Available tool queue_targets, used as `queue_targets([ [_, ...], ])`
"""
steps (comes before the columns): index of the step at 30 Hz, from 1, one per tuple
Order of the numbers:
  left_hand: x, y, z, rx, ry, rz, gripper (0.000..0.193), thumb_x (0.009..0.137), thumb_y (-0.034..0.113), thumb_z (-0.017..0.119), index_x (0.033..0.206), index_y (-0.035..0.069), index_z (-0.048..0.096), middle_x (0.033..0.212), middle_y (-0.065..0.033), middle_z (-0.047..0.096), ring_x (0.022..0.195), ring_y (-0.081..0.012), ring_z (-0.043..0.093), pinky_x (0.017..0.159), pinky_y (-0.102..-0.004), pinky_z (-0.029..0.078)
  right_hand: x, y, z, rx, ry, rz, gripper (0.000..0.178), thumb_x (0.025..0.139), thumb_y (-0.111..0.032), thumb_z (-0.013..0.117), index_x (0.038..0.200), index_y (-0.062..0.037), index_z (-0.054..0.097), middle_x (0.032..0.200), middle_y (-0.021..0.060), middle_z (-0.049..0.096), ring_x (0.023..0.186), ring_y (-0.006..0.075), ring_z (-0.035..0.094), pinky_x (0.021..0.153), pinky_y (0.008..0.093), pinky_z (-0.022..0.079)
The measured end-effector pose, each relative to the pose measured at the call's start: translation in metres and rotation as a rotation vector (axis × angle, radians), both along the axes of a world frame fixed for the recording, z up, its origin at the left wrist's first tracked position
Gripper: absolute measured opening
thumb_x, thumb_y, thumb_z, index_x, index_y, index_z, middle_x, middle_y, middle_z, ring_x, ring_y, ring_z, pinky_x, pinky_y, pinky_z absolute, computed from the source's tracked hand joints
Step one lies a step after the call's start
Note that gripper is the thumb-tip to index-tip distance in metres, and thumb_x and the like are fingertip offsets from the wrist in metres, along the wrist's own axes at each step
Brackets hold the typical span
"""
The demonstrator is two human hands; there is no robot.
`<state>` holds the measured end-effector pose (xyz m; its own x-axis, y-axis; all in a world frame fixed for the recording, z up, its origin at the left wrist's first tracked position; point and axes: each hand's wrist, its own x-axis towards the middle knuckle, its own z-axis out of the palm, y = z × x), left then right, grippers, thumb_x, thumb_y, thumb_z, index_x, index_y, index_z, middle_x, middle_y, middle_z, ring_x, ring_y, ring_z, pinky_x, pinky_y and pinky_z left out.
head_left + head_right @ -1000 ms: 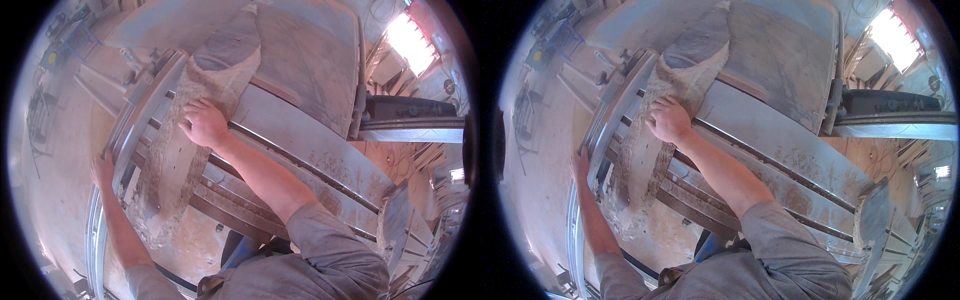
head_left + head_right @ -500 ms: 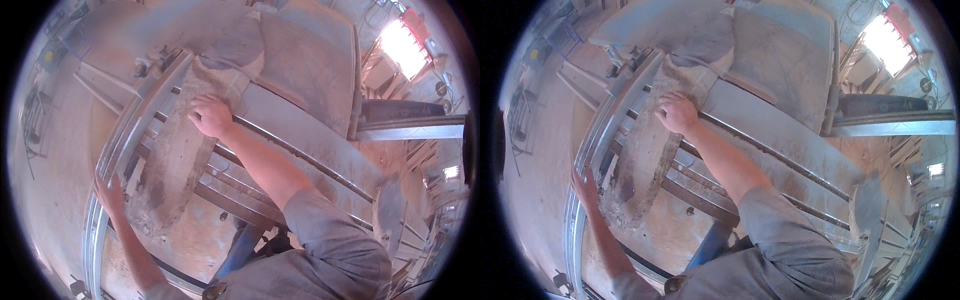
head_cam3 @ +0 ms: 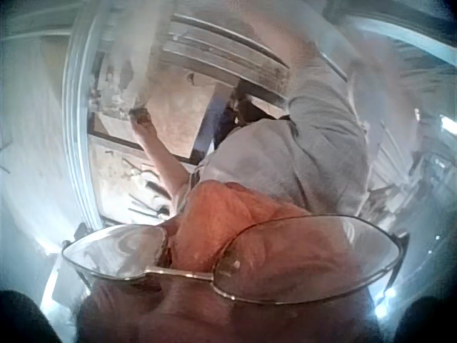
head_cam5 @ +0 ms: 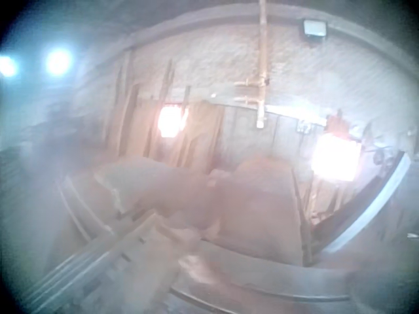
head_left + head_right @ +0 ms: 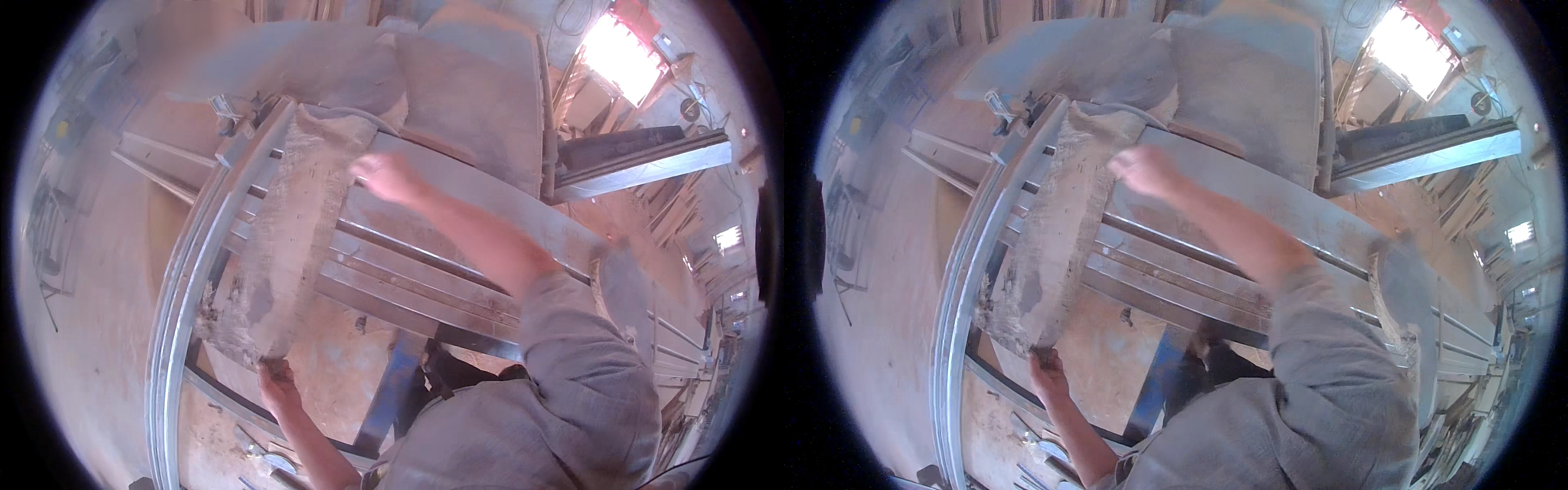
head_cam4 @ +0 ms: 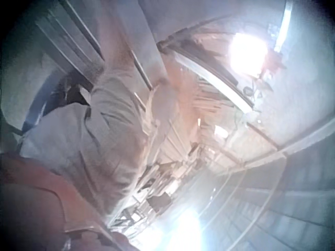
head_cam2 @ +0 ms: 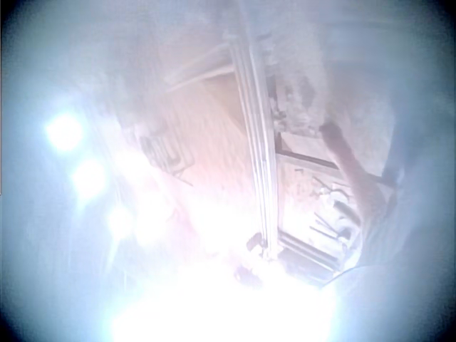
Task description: The person positions a large irregular plank on a band saw table, aligns it with the blade, and pushes it through to cut a curved edge. The person repeats this process with several other planks, adjusting their position before each cut.
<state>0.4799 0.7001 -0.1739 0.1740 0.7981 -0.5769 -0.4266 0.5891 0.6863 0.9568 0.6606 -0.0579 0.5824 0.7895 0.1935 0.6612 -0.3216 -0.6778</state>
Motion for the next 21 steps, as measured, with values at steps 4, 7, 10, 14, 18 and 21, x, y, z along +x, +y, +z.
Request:
queue_targets([
  [4, 0.002, 0.002, -0.008, 0.03, 0.044, 0.048, 0.033, 0.095, 0.029, 0.059, 0.116, 0.002, 0.058, 0.106, -0.0097, 0.064, 0.095, -0.0233, 0.062, 0.081, -0.0347, 0.051, 0.133, -0.077, 0.023, -0.076, 0.502, -0.287, 0.035, 0.089, -0.035, 0.061, 0.096, -0.0025, 0.071, 0.082, 0.0099, 0.07, 0.078, 0.0217, 0.067, 0.073, 0.0352, 0.054],
  [7, -0.02, -0.028, -0.006, 0.121, 0.122, 0.026, 0.036, 0.096, 0.029, 0.056, 0.118, 0.001, 0.057, 0.111, -0.0106, 0.062, 0.099, -0.0244, 0.06, 0.086, -0.0381, 0.048, 0.189, -0.106, 0.01, 0.094, 0.846, -0.384, 0.044, 0.092, -0.035, 0.062, 0.115, 0.0018, 0.06, 0.107, 0.0164, 0.064, 0.092, 0.0269, 0.063, 0.079, 0.0368, 0.054],
  [10, -0.042, -0.072, 0.029, 0.126, 0.203, 0.11, 0.039, 0.097, 0.031, 0.054, 0.12, 0.0, 0.055, 0.117, -0.0112, 0.059, 0.105, -0.0255, 0.057, 0.09, -0.0408, 0.044, 0.231, -0.091, -0.009, 0.091, 0.96, -0.323, 0.057, 0.093, -0.037, 0.062, 0.13, 0.0043, 0.05, 0.126, 0.024, 0.056, 0.11, 0.0336, 0.059, 0.092, 0.0439, 0.053],
  [14, -0.074, -0.144, 0.045, 0.404, 0.842, -0.244, 0.036, 0.088, 0.004, 0.058, 0.123, -0.006, 0.052, 0.113, -0.0175, 0.06, 0.106, -0.0286, 0.059, 0.09, -0.0401, 0.049, 0.281, -0.052, -0.034, 0.142, 1.043, -0.322, 0.069, 0.092, -0.037, 0.064, 0.137, 0.0089, 0.039, 0.135, 0.0275, 0.048, 0.118, 0.0387, 0.054, 0.102, 0.0491, 0.046],
  [18, -0.066, -0.19, 0.061, 0.201, 1.017, -0.099, 0.038, 0.086, 0.0, 0.059, 0.123, -0.007, 0.051, 0.111, -0.0188, 0.061, 0.104, -0.0298, 0.06, 0.089, -0.0398, 0.05, 0.31, -0.001, -0.042, 0.113, 1.191, -0.411, 0.083, 0.092, -0.036, 0.065, 0.147, 0.0085, 0.021, 0.146, 0.0308, 0.035, 0.128, 0.0421, 0.046, 0.108, 0.0535, 0.039],
  [21, -0.049, -0.203, 0.065, 0.013, 0.976, 0.05, 0.039, 0.087, 0.002, 0.059, 0.124, -0.007, 0.051, 0.111, -0.0185, 0.061, 0.103, -0.0294, 0.06, 0.088, -0.0394, 0.05, 0.322, 0.017, -0.037, 0.109, 1.313, -0.401, 0.091, 0.091, -0.037, 0.065, 0.15, 0.0069, 0.011, 0.15, 0.032, 0.028, 0.133, 0.0433, 0.041, 0.109, 0.0558, 0.035],
])
